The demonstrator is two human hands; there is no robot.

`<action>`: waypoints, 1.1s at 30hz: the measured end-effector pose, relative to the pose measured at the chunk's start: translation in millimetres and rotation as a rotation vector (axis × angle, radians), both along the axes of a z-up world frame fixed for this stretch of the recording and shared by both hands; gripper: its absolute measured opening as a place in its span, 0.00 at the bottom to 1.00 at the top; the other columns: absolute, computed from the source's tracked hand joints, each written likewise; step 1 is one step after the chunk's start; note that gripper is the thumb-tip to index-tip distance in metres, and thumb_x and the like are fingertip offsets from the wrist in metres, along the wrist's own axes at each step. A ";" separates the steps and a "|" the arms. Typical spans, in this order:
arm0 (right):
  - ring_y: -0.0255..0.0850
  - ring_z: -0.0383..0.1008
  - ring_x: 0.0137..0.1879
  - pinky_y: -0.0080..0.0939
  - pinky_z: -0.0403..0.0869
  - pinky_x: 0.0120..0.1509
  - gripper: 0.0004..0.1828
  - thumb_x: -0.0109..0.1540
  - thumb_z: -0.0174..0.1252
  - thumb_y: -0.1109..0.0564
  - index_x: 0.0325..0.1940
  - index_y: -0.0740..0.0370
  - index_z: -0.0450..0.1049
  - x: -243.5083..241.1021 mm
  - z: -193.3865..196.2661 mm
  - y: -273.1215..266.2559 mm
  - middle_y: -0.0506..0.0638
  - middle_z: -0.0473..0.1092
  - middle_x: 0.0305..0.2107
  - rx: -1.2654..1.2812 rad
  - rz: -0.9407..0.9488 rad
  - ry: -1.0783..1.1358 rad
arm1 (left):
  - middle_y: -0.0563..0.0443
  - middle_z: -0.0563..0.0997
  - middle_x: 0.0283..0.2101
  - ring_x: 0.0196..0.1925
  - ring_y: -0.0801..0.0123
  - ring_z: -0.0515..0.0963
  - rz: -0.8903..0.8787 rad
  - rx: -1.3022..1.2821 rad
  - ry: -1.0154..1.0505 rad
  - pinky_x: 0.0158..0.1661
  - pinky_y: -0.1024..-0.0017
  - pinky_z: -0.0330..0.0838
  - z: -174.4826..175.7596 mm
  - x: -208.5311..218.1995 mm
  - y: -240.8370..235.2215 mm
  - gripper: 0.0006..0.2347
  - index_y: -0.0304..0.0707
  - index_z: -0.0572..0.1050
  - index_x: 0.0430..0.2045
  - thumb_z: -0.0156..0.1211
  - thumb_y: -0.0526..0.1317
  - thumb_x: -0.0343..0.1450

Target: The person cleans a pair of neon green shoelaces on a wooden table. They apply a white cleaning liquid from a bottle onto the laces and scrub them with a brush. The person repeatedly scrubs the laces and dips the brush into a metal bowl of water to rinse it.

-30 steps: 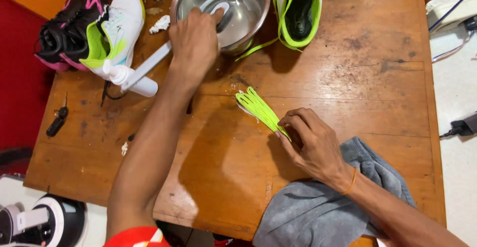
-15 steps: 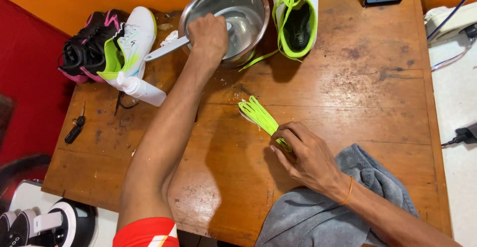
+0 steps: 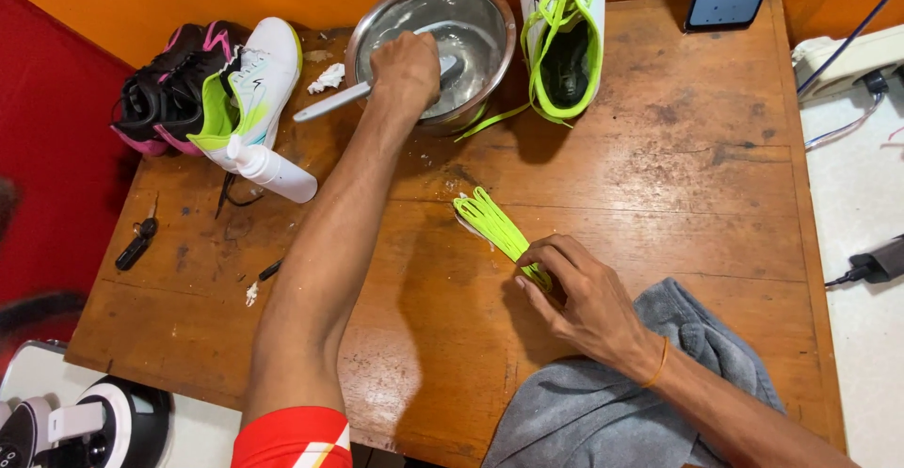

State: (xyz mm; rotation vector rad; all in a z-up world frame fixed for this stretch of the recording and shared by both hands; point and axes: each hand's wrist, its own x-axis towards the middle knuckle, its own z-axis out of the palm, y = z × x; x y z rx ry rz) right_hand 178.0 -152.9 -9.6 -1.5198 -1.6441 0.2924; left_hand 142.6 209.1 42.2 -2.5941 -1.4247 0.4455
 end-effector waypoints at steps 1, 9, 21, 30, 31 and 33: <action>0.46 0.75 0.46 0.44 0.74 0.49 0.09 0.66 0.56 0.54 0.46 0.60 0.73 0.1 0.4 -0.1 0.53 0.72 0.41 -0.004 0.012 0.008 | 0.49 0.78 0.35 0.36 0.63 0.78 -0.004 0.002 -0.030 0.38 0.62 0.78 0.3 -0.7 -0.8 0.06 0.40 0.75 0.45 0.57 0.35 0.75; 0.45 0.74 0.45 0.42 0.74 0.47 0.07 0.65 0.58 0.55 0.45 0.59 0.73 -0.6 5.3 -0.4 0.52 0.72 0.41 0.013 0.013 0.012 | 0.50 0.79 0.36 0.39 0.62 0.78 0.020 -0.083 -0.038 0.44 0.59 0.76 51.6 -11.9 -28.2 0.08 0.42 0.77 0.42 0.63 0.38 0.72; 0.45 0.75 0.47 0.42 0.75 0.48 0.08 0.65 0.58 0.56 0.46 0.61 0.73 -0.4 7.1 0.4 0.53 0.73 0.42 0.026 0.009 0.024 | 0.50 0.83 0.50 0.49 0.54 0.79 -0.078 -0.129 -0.181 0.50 0.50 0.71 115.7 -64.1 -48.2 0.22 0.63 0.79 0.54 0.62 0.32 0.67; 0.37 0.69 0.31 0.36 0.70 0.32 0.10 0.64 0.60 0.56 0.47 0.62 0.73 1.4 -2.6 0.4 0.50 0.72 0.42 -0.018 -0.020 0.043 | 0.48 0.85 0.33 0.37 0.56 0.84 -0.160 0.025 -0.113 0.47 0.49 0.76 82.7 -89.3 -47.8 0.19 0.55 0.81 0.49 0.75 0.38 0.63; 0.36 0.68 0.29 0.35 0.70 0.31 0.11 0.64 0.61 0.56 0.48 0.62 0.74 1.9 -3.5 0.7 0.50 0.72 0.42 -0.030 -0.024 0.041 | 0.52 0.86 0.34 0.39 0.59 0.83 -0.132 -0.027 -0.095 0.52 0.47 0.74 82.9 -90.0 -50.1 0.21 0.54 0.80 0.51 0.76 0.39 0.63; 0.36 0.68 0.29 0.35 0.70 0.31 0.11 0.64 0.60 0.55 0.48 0.62 0.74 2.4 -3.1 1.0 0.50 0.72 0.41 -0.027 -0.022 0.035 | 0.49 0.85 0.31 0.34 0.57 0.84 -0.169 0.042 -0.128 0.46 0.48 0.78 82.8 -96.4 -51.6 0.20 0.53 0.81 0.51 0.74 0.36 0.64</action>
